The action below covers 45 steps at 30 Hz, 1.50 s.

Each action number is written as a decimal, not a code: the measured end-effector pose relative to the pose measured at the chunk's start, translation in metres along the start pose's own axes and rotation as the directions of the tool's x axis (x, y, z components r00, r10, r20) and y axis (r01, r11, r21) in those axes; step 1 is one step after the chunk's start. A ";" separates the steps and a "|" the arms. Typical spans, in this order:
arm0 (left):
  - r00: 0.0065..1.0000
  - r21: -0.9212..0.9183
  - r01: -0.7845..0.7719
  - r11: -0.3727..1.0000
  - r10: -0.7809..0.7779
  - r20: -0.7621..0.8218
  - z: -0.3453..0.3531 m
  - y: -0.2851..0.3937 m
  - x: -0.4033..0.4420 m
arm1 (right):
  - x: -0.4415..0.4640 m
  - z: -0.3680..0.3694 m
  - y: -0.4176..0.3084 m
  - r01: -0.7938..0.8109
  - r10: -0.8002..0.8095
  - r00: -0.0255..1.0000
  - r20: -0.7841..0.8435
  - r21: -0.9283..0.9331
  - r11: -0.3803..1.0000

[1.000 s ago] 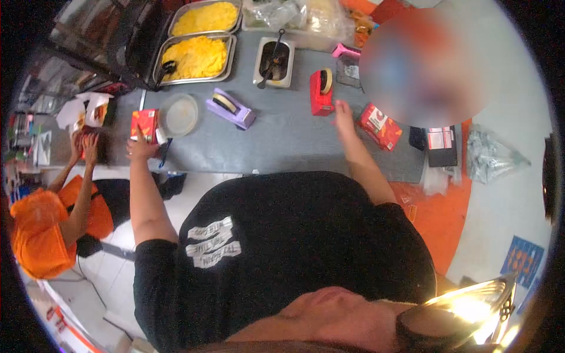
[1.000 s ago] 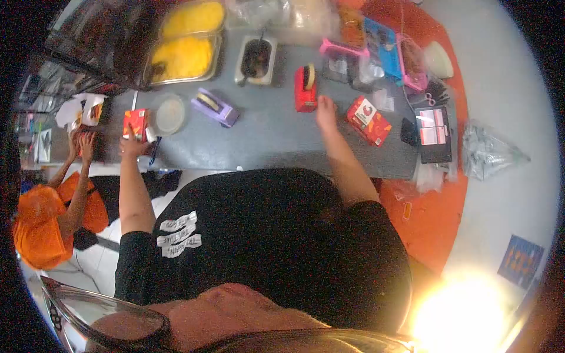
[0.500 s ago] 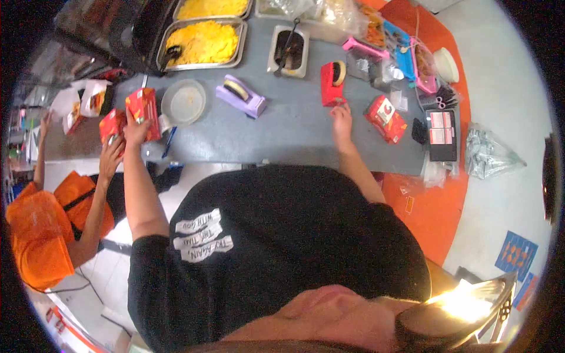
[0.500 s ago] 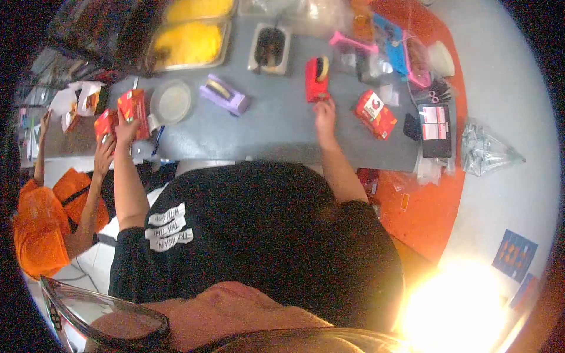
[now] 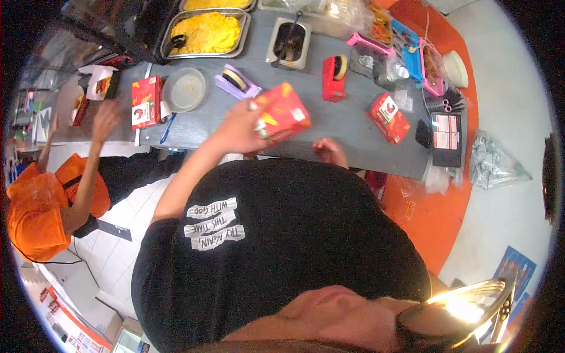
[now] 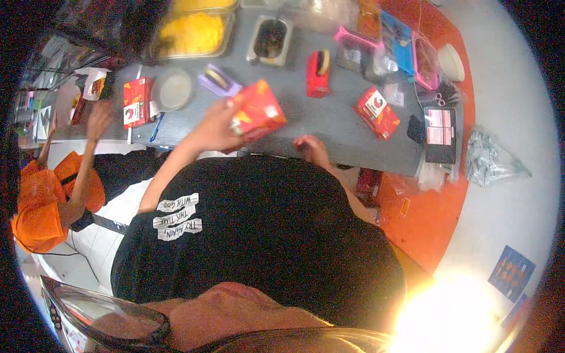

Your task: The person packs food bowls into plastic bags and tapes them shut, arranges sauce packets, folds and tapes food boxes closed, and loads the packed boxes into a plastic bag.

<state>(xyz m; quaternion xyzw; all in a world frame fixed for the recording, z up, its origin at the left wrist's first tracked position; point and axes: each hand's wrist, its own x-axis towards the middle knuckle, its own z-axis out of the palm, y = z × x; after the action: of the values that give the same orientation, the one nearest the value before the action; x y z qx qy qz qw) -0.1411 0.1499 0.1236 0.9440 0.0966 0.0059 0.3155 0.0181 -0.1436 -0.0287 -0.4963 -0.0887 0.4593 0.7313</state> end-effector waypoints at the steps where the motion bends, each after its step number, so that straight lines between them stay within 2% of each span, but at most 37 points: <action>1: 0.996 0.049 -0.005 0.999 0.001 0.086 0.023 0.011 0.014 | -0.002 -0.001 0.000 -0.018 0.023 0.995 0.098 -0.053 0.998; 2: 0.995 0.042 -0.019 0.999 0.015 0.098 0.044 0.020 0.026 | -0.007 -0.001 0.001 -0.033 0.053 0.981 0.188 -0.107 0.994; 4: 0.987 0.204 0.089 0.975 -0.115 0.116 0.080 0.031 0.049 | -0.013 0.014 -0.011 -0.103 0.112 0.984 0.137 -0.067 0.992; 5: 0.987 0.199 0.074 0.977 -0.100 0.123 0.095 0.032 0.052 | -0.012 0.023 -0.017 -0.170 0.171 0.979 0.114 -0.025 0.985; 6: 0.996 0.268 0.079 0.960 -0.087 0.017 0.106 0.033 0.053 | -0.009 0.030 -0.018 -0.164 0.165 0.981 0.102 -0.023 0.986; 7: 0.994 0.334 0.094 0.938 -0.068 -0.089 0.115 0.032 0.055 | -0.005 0.036 -0.019 -0.161 0.168 0.984 0.059 -0.112 0.981; 8: 0.994 0.333 0.087 0.939 -0.062 -0.085 0.116 0.033 0.057 | 0.002 0.042 -0.017 -0.163 0.170 0.985 0.019 -0.200 0.966; 9: 0.993 0.331 0.100 0.938 -0.070 -0.100 0.117 0.034 0.057 | 0.013 0.045 -0.010 -0.163 0.169 0.986 0.014 -0.198 0.967; 11: 0.990 0.331 0.114 0.937 -0.080 -0.113 0.121 0.034 0.056 | 0.035 0.045 0.004 -0.155 0.072 0.981 -0.181 -0.502 0.851; 15: 0.990 0.316 0.113 0.942 -0.081 -0.111 0.122 0.032 0.056 | 0.049 0.028 0.015 -0.217 0.109 0.970 -0.216 -0.578 0.787; 16: 0.990 0.298 0.107 0.949 -0.075 -0.118 0.120 0.033 0.057 | 0.051 0.018 0.017 0.057 -0.111 0.993 -0.034 -0.688 0.723; 17: 0.989 0.299 0.109 0.948 -0.073 -0.129 0.117 0.032 0.060 | 0.053 0.007 0.018 0.325 -0.300 0.938 0.172 -0.737 0.593; 18: 0.992 0.299 0.104 0.949 -0.080 -0.093 0.116 0.032 0.060 | 0.053 0.009 0.003 0.328 -0.299 0.938 0.177 -0.739 0.589; 20: 0.994 0.294 0.106 0.950 -0.093 -0.059 0.118 0.029 0.055 | 0.054 0.023 -0.043 -0.039 0.016 0.999 -0.036 -0.964 0.263; 21: 0.997 0.283 0.068 0.957 -0.057 -0.048 0.121 0.025 0.056 | 0.062 0.011 -0.045 -0.031 0.016 0.999 -0.028 -0.966 0.257; 23: 0.998 0.275 0.037 0.961 -0.023 -0.055 0.122 0.014 0.054 | 0.085 -0.021 -0.042 -0.072 0.071 0.994 -0.079 -0.992 -0.099; 24: 0.989 0.188 -0.062 0.980 0.086 -0.122 0.122 0.007 0.049 | 0.089 -0.030 -0.048 -0.198 -0.113 0.975 -0.190 -0.978 -0.061; 25: 0.962 0.108 -0.170 0.980 0.189 -0.197 0.112 0.009 0.043 | 0.094 -0.040 -0.052 -0.311 -0.288 0.910 -0.298 -0.950 0.002; 26: 0.959 0.103 -0.133 0.986 0.154 -0.238 0.101 0.011 0.031 | 0.106 -0.047 -0.055 -0.301 -0.294 0.912 -0.286 -0.954 -0.005; 27: 0.941 0.009 -0.117 0.993 0.113 -0.320 0.089 0.007 0.019 | 0.126 -0.056 -0.057 -0.104 -0.594 0.776 -0.213 -0.972 0.213; 28: 0.917 -0.085 -0.111 0.990 0.069 -0.392 0.079 -0.006 0.006 | 0.139 -0.059 -0.060 0.161 -0.822 0.529 -0.211 -0.926 0.342; 29: 0.868 -0.035 -0.034 0.999 0.012 -0.497 0.070 -0.023 -0.010 | 0.141 -0.041 -0.071 0.165 -0.826 0.524 -0.209 -0.926 0.339; 30: 0.803 0.005 0.049 0.999 -0.037 -0.595 0.060 -0.045 -0.026 | 0.137 -0.001 -0.094 -0.002 -0.524 0.720 -0.455 -0.756 0.655; 31: 0.703 0.064 0.154 0.986 -0.064 -0.708 0.051 -0.073 -0.040 | 0.134 0.023 -0.106 -0.242 -0.111 0.805 -0.583 -0.495 0.835; 32: 0.623 0.098 0.267 0.959 -0.094 -0.777 0.037 -0.103 -0.054 | 0.139 0.014 -0.103 -0.245 -0.112 0.803 -0.585 -0.495 0.833; 33: 0.572 0.051 0.416 0.908 -0.218 -0.791 0.025 -0.136 -0.068 | 0.146 -0.002 -0.097 -0.131 -0.081 0.874 -0.479 -0.392 0.911; 34: 0.568 0.028 0.604 0.797 -0.406 -0.716 0.005 -0.160 -0.079 | 0.151 -0.012 -0.089 -0.028 -0.070 0.929 -0.362 -0.259 0.965; 35: 0.519 0.033 0.760 0.649 -0.575 -0.632 -0.018 -0.179 -0.087 | 0.140 -0.010 -0.078 -0.024 -0.074 0.927 -0.367 -0.255 0.967; 37: 0.421 0.034 0.859 0.511 -0.666 -0.616 -0.044 -0.210 -0.093 | 0.114 -0.005 -0.061 0.375 -0.426 0.810 -0.403 -0.202 0.905; 38: 0.435 0.052 0.862 0.505 -0.683 -0.587 -0.046 -0.243 -0.095 | 0.122 -0.023 -0.044 0.379 -0.432 0.807 -0.402 -0.208 0.902; 39: 0.441 0.053 0.860 0.508 -0.684 -0.581 -0.051 -0.250 -0.091 | 0.131 -0.055 -0.014 0.344 -0.610 0.710 -0.352 -0.582 0.737; 40: 0.434 0.062 0.881 0.469 -0.750 -0.498 -0.056 -0.254 -0.088 | 0.131 -0.074 0.007 0.228 -0.745 0.625 -0.233 -0.859 0.459; 41: 0.421 0.076 0.900 0.430 -0.807 -0.413 -0.060 -0.260 -0.083 | 0.127 -0.069 0.007 0.216 -0.744 0.622 -0.243 -0.860 0.462; 42: 0.380 0.078 0.921 0.382 -0.833 -0.402 -0.060 -0.273 -0.078 | 0.128 -0.055 0.000 0.115 -0.765 0.613 -0.198 -0.935 0.334; 43: 0.385 0.079 0.919 0.387 -0.831 -0.401 -0.063 -0.267 -0.074 | 0.131 -0.044 -0.011 0.013 -0.779 0.610 -0.147 -0.981 0.195; 44: 0.348 0.090 0.936 0.340 -0.858 -0.377 -0.069 -0.251 -0.067 | 0.131 -0.033 -0.025 0.010 -0.780 0.607 -0.149 -0.981 0.195; 45: 0.310 0.105 0.951 0.291 -0.883 -0.353 -0.074 -0.240 -0.063 | 0.130 -0.023 -0.039 -0.074 -0.604 0.658 -0.449 -0.837 0.542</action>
<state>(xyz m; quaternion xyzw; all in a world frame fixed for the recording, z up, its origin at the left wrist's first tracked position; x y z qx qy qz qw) -0.2515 0.3697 0.0431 0.7414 0.6577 -0.0840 0.1029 0.1280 -0.0628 -0.0508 -0.8800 -0.0829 0.0142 0.4675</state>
